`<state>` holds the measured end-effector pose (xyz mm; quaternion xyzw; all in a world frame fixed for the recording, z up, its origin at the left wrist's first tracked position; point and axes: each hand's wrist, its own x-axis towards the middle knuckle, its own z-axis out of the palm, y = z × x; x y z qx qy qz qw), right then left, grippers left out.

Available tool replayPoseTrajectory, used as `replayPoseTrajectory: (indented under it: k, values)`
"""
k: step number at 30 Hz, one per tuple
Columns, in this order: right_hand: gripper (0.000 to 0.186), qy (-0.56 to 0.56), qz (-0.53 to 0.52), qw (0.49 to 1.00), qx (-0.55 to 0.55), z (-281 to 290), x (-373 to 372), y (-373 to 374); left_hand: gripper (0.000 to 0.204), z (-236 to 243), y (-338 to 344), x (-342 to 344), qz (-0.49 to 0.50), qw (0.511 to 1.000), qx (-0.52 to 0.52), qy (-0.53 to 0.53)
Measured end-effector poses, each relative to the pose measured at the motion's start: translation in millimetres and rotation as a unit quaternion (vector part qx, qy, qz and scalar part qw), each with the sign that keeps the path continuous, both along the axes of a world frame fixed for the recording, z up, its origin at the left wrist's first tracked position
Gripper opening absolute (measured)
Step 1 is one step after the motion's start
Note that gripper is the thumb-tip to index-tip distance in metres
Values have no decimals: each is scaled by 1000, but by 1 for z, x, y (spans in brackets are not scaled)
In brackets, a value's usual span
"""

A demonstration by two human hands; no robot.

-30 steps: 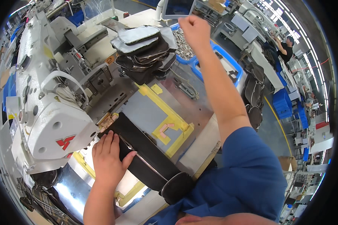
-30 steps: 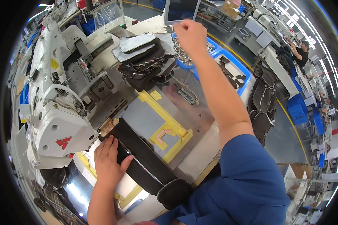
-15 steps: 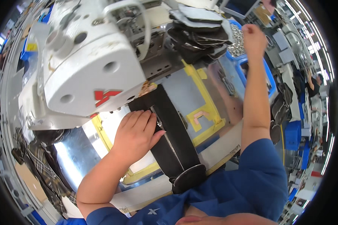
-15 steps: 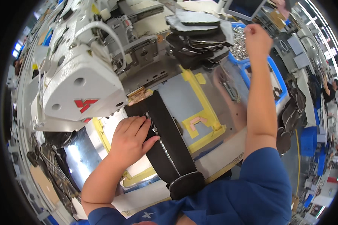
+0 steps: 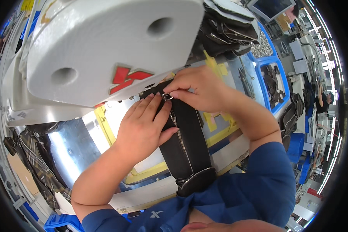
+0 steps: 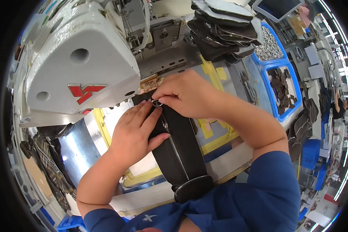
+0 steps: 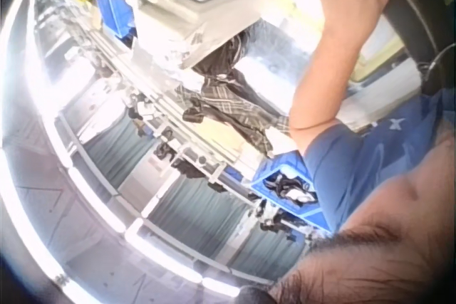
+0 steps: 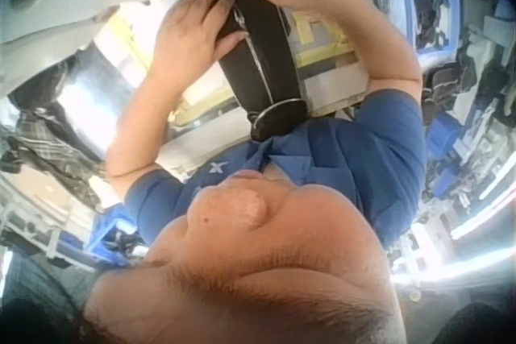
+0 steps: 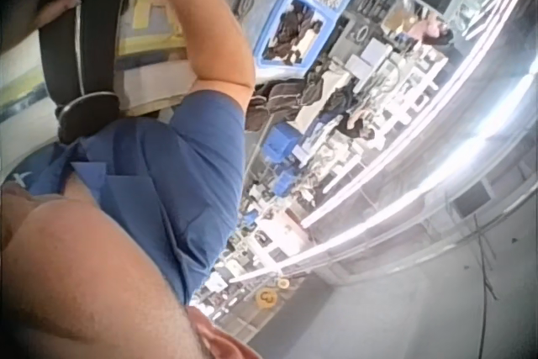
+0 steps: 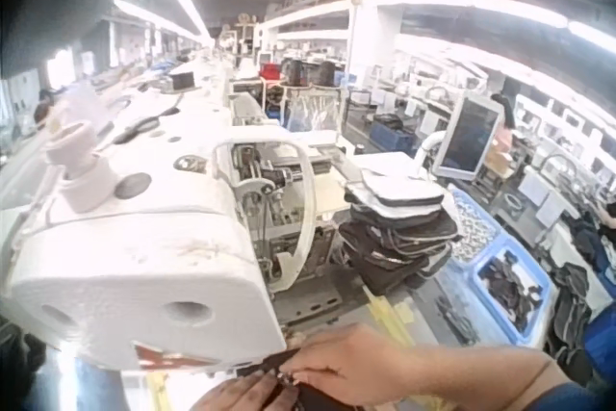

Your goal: The person operates an industrial sewing machine to stitch a zipper onto a black fabric pouch. They repeatedly align the zipper tape with the pouch edge, guide the material under the presser foot, and sew along the seam. The person handles multiple pouches, picking up new items from a stack and placing finished ones aside.

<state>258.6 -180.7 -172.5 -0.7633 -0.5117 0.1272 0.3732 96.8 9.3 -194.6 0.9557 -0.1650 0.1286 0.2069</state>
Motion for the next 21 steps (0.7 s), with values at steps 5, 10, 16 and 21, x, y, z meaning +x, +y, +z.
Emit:
replayPoseTrajectory:
  k: [5, 10, 16, 21]
  values:
    - [14, -36, 1, 999, -1, -5, -3, 4, 71, 0, 1, -1, 10, 1000, 8, 1]
    - [16, -85, 21, 996, 28, -15, -1, 4, 72, 1, 0, -1, 28, 999, 18, 8]
    - [15, -162, 32, 986, -7, -17, -2, 4, 78, 6, -5, -4, 38, 996, 39, 67]
    - [11, -175, -1, 984, -42, -16, -1, 17, 84, 5, -8, -3, 33, 996, 74, 32]
